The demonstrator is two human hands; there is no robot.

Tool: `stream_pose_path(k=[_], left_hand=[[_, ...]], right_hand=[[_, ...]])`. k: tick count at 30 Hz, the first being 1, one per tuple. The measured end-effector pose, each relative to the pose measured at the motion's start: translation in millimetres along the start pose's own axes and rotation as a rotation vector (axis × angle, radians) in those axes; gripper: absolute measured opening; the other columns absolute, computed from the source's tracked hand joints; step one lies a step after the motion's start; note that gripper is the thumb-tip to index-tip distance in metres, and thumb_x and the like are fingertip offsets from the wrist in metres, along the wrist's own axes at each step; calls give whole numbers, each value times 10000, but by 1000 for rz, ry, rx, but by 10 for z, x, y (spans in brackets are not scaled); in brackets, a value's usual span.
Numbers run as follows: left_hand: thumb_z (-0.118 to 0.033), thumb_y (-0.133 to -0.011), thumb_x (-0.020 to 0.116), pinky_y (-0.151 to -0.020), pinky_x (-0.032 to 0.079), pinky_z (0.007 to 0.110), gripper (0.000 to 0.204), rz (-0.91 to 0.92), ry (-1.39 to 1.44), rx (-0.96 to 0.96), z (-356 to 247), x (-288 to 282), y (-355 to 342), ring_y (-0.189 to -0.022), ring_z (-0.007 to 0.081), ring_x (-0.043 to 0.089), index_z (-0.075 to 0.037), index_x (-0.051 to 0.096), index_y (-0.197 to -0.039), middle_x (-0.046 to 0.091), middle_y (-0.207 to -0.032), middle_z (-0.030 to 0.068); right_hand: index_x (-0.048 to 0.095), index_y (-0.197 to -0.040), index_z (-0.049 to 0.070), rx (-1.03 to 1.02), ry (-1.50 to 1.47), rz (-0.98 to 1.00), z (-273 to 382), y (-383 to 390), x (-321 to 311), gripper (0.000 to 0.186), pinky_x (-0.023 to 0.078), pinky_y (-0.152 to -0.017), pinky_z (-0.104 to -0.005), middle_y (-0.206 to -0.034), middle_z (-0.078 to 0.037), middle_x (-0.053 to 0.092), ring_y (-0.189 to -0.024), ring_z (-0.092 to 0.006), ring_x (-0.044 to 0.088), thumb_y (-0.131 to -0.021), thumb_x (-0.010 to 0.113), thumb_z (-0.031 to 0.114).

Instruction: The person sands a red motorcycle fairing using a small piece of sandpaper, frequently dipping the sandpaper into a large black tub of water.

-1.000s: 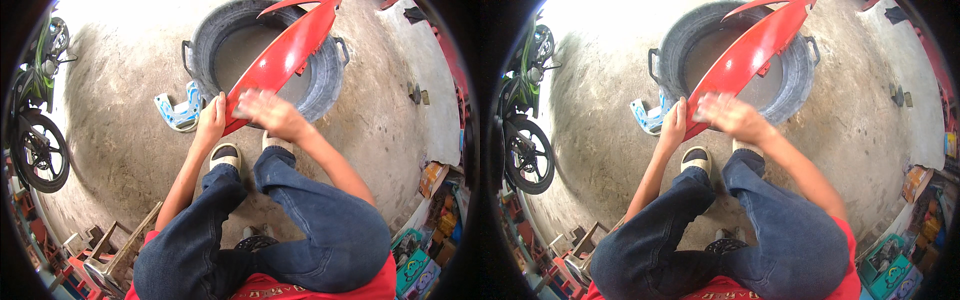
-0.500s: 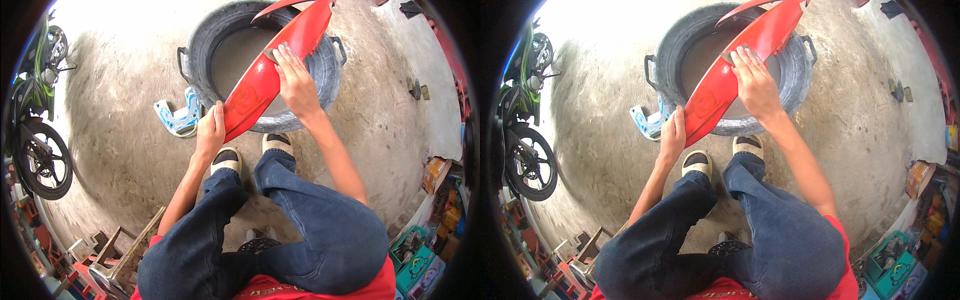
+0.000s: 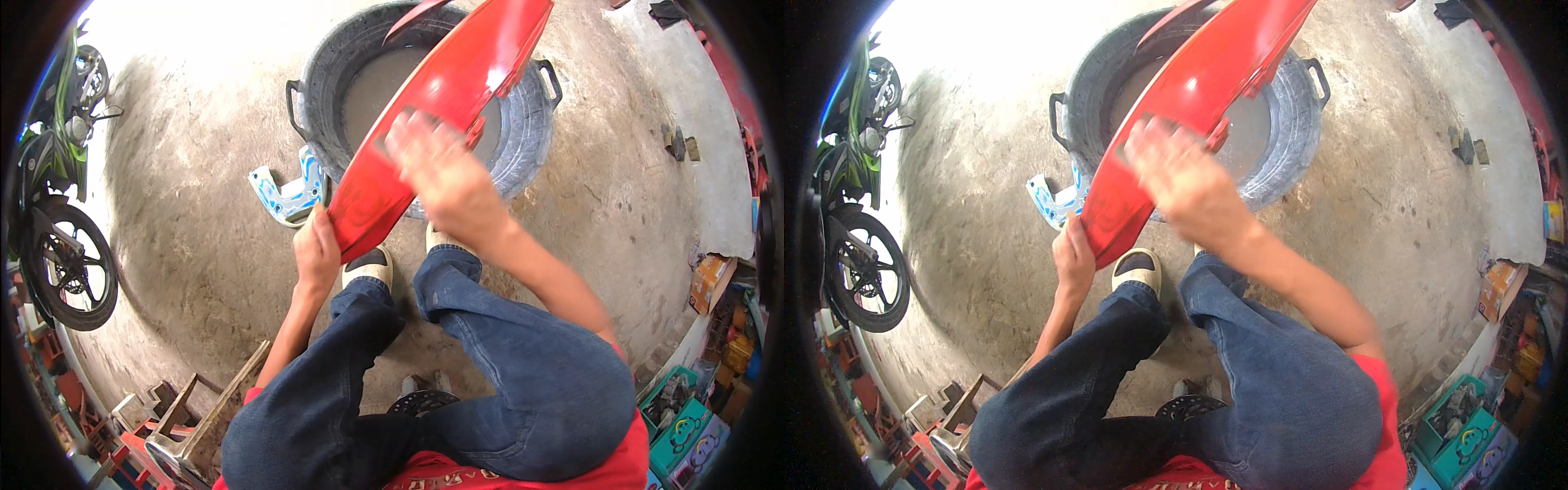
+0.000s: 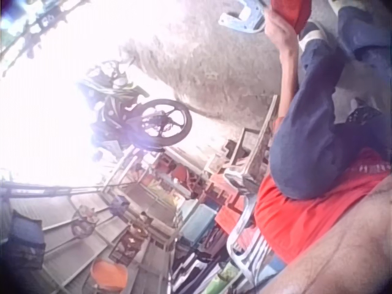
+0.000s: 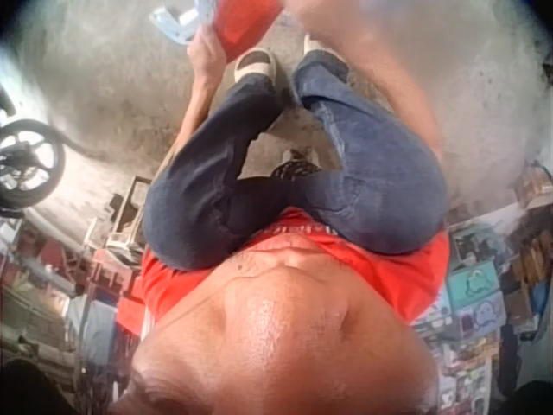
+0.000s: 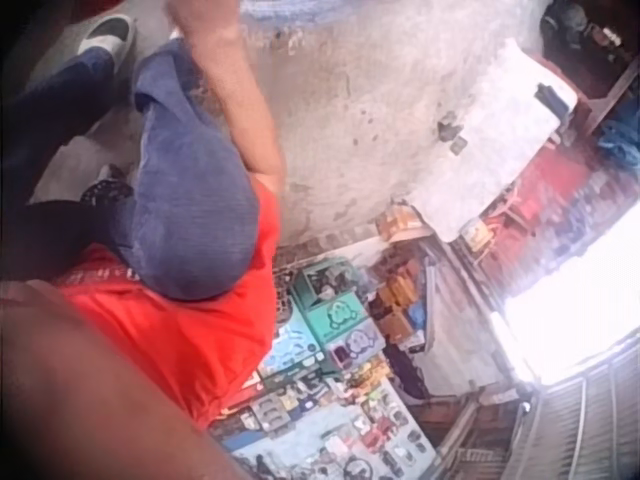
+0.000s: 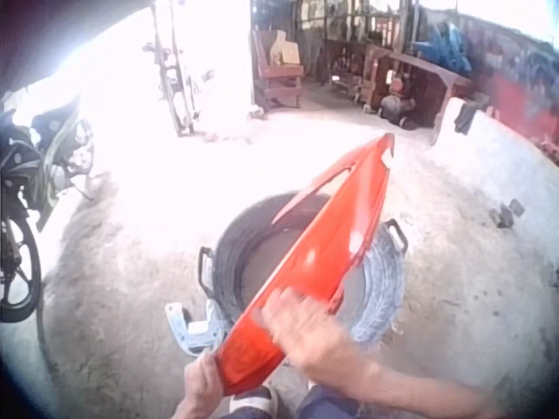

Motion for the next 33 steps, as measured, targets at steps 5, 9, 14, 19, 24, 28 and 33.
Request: stream_pose_path(k=[5, 9, 14, 19, 24, 28, 33], left_hand=[[-203, -1135, 397, -594, 418, 475, 360, 53, -65, -95, 238, -217, 471, -624, 419, 535, 19, 564, -905, 522, -711, 227], [-199, -1131, 405, -577, 411, 466, 363, 52, -34, -117, 436, -217, 641, -599, 394, 533, 18, 567, -890, 510, -686, 224], [-213, -1134, 409, -577, 410, 459, 380, 77, -18, -199, 829, -195, 854, -580, 373, 530, 24, 577, -890, 509, -667, 224], [-256, -1138, 404, -597, 423, 469, 420, 42, 21, -248, 939, -180, 878, -603, 390, 556, 38, 580, -895, 540, -683, 247], [-290, -1132, 419, -665, 454, 529, 387, 155, -79, -269, 813, -143, 706, -724, 468, 624, 23, 594, -986, 608, -779, 274], [-304, -1117, 471, -747, 510, 546, 321, 164, -170, -209, 362, 25, 332, -887, 489, 678, -14, 608, -1100, 690, -929, 269], [-300, -1101, 528, -808, 535, 520, 293, 164, -205, -213, 10, 121, -45, -948, 463, 692, -20, 615, -1120, 713, -984, 248]], right_hand=[[615, -1399, -43, 93, -9, 47, -511, -11, 150, 456, 463, -1166, -464, -1434, -241, 632, -1361, -355, 603, -997, 594, 171], [614, -1397, -36, -45, -68, 76, -231, 74, 319, 451, 447, -1182, -482, -1427, -249, 634, -1360, -361, 603, -993, 581, 163], [619, -1390, -43, 43, -162, 123, -513, 278, 672, 444, 436, -1197, -475, -1436, -233, 635, -1379, -359, 587, -994, 545, 141], [576, -1442, -41, 49, -164, 148, -469, 342, 743, 466, 433, -1197, -474, -1488, -226, 599, -1398, -343, 575, -1024, 470, 135], [605, -1416, -2, 43, -270, 140, -123, 418, 547, 417, 470, -1153, -482, -1424, -195, 653, -1346, -326, 616, -1022, 591, 134], [645, -1379, 14, 353, -520, 3, -590, 351, 268, 348, 491, -1126, -482, -1379, -208, 674, -1299, -336, 643, -1053, 595, 127], [636, -1402, 22, 573, -562, -161, -1117, 66, 133, 360, 515, -1100, -432, -1389, -231, 659, -1304, -344, 639, -1054, 570, 86]])
Point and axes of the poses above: each hand's wrist, its own y-axis away from the middle knuckle, its own x-axis out of the palm, z = x × y, the point moved 8 cm from there along -y, towards the middle knuckle
